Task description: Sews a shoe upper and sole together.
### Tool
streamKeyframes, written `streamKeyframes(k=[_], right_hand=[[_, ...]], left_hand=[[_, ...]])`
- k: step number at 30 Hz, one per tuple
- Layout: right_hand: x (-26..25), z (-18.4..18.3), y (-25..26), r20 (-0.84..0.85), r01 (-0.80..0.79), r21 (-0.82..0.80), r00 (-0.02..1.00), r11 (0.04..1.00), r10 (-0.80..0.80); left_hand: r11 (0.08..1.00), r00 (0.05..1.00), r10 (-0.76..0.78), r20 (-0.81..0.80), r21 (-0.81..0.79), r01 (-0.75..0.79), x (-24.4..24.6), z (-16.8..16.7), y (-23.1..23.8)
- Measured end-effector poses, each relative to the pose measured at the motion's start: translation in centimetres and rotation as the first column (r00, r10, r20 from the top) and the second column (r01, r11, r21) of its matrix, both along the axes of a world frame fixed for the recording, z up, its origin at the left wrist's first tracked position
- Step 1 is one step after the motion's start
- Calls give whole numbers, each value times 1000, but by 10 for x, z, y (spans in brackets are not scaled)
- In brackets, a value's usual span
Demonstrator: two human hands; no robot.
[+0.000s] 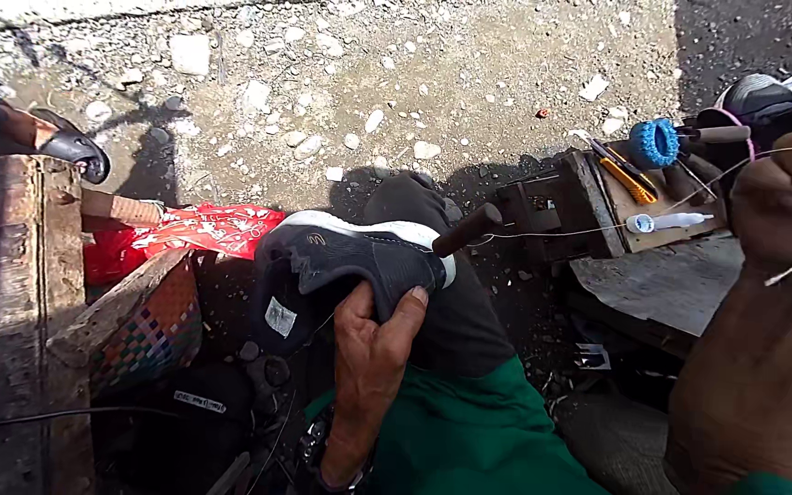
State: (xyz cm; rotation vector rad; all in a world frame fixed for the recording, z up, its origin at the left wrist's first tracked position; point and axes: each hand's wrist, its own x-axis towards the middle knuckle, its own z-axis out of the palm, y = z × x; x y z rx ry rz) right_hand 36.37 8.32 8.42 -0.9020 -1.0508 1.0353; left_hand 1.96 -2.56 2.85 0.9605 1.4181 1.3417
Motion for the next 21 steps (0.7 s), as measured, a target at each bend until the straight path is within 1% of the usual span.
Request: streamKeyframes(k=[1,2,3,4,5,6,7,8,9,11,13,14,16,17,18,19,21], right_hand=[[3,-8,6,401,66,-33,915,997,-47],[-6,-14,7,740,134,-79,672,988,-32],[-22,-21,6,874,130,-159,479,979,78],[-41,-33,2,900,66,-224,397,972,180],[-60,-47,-8,875,-45,-263,410,964,258],[-81,-57,-19,777,-197,-297,518,934,356],[-100,-65,-28,644,-346,-305,611,887,459],[-117,-70,-36,553,-451,-283,644,846,528],[-128,-74,-40,529,-499,-254,645,828,551],[-138,-75,-42,519,-530,-223,646,818,560],[-140,-74,-40,495,-560,-229,637,796,591],[-140,-74,-39,487,-567,-231,636,791,599],[-139,-76,-39,479,-555,-231,651,800,589],[-140,-77,-40,475,-545,-230,660,806,582],[-141,-77,-40,474,-538,-234,664,810,578],[-142,-76,-40,477,-530,-244,663,812,576],[-143,-73,-41,491,-521,-265,651,811,579]], left_hand=[[1000,1000,-9,-2,1,9,0,1,0],[1000,1000,-18,-2,3,18,0,1,0],[1000,1000,-23,-2,8,23,0,1,1],[1000,1000,-28,3,8,28,1,2,1],[999,999,-33,3,10,33,1,1,0],[999,999,-37,2,21,37,2,1,0],[998,999,-49,4,32,49,1,0,0],[996,997,-74,11,43,74,-1,0,-1],[992,994,-113,8,55,113,-5,1,-1],[974,974,-216,-67,48,219,-19,4,-4],[941,920,-325,-220,21,337,-41,5,-8],[924,898,-361,-250,34,381,-53,3,-9],[897,893,-414,-176,88,433,-76,-1,-10],[897,894,-411,-178,98,432,-81,-3,-10],[901,889,-395,-229,90,424,-81,-5,-8],[909,873,-372,-317,64,411,-76,-5,-6],[928,804,-330,-494,-14,373,-66,-5,-2]])
